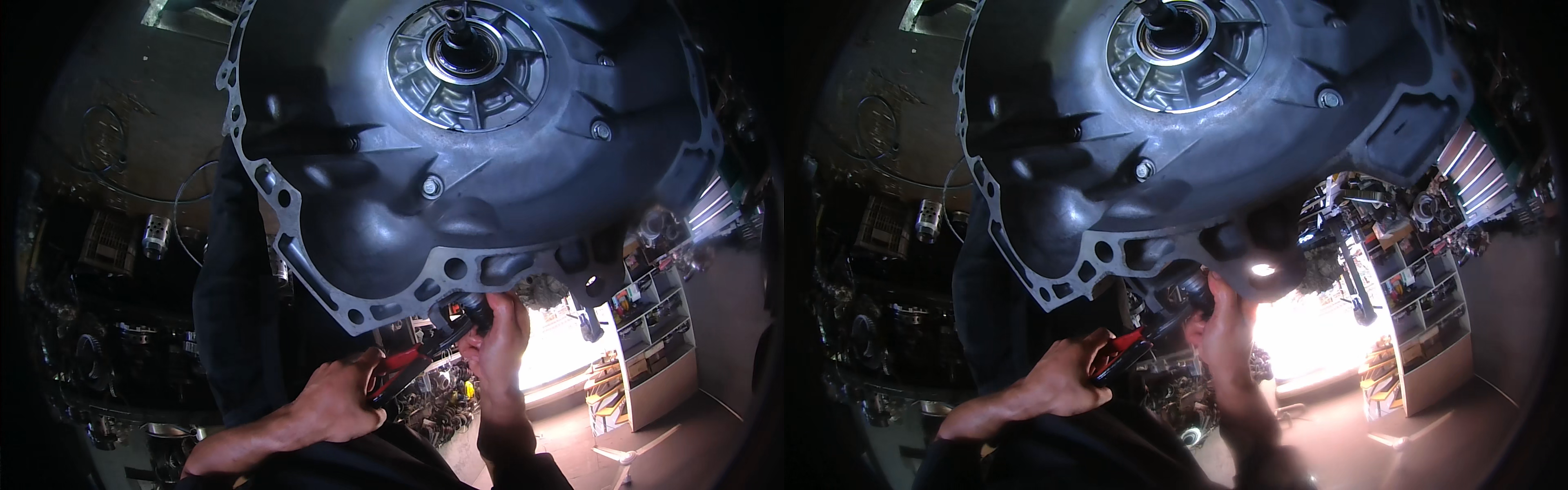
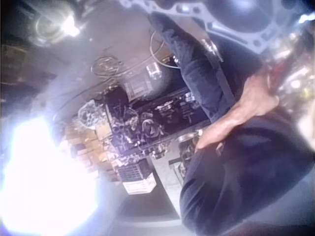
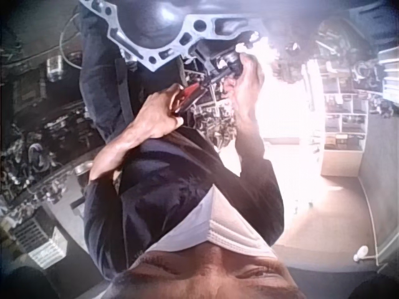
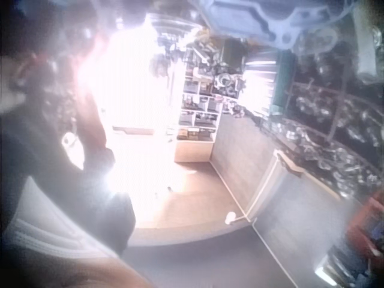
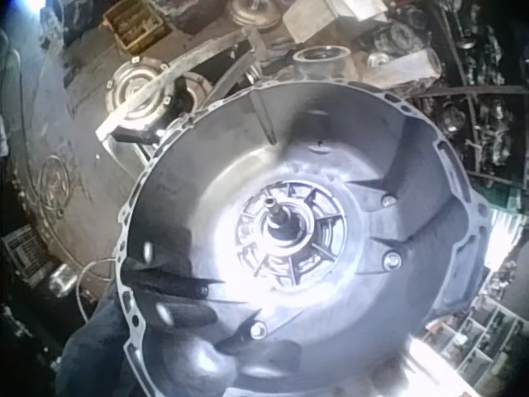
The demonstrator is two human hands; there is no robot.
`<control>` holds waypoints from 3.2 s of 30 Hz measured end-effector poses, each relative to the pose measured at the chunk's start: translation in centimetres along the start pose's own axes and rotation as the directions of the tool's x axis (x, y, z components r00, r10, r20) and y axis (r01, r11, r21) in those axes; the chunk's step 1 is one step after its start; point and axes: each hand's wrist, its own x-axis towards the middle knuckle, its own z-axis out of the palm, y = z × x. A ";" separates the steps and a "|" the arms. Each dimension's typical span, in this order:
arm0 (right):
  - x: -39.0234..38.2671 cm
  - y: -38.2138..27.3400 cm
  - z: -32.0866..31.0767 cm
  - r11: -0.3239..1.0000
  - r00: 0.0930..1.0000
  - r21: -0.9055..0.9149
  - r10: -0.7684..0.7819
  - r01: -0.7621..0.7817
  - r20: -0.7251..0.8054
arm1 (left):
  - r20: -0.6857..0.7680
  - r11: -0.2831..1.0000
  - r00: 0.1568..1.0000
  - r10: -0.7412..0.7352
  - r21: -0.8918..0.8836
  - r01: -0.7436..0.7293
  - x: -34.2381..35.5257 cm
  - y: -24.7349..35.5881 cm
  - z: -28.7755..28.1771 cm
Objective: The person removes bolts from a transmission bell housing using a ratchet, then cleans a small metal part in a solvent tray. They use a screwdriver to manipulate a thin wire or cable, then route a braided cable harness into the transmission casing.
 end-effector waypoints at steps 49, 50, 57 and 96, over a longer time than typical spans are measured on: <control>5.5 1.5 -2.7 -0.049 0.211 -0.402 -0.788 0.915 0.579 | 0.000 0.877 0.912 0.411 -0.275 -0.395 9.3 -6.9 5.7; 5.2 1.8 -2.9 0.092 0.357 -0.460 -0.768 0.883 0.532 | -0.025 0.870 0.905 0.424 -0.268 -0.415 9.1 -6.9 5.6; 6.1 3.3 -4.5 0.198 0.489 -0.538 -0.731 0.819 0.476 | 0.000 0.943 0.971 0.237 -0.240 -0.230 4.9 -5.0 4.2; 4.0 2.1 -0.8 0.363 0.508 -0.434 -0.812 0.825 0.287 | 0.177 0.892 0.969 -0.173 -0.389 0.230 -3.5 5.1 0.2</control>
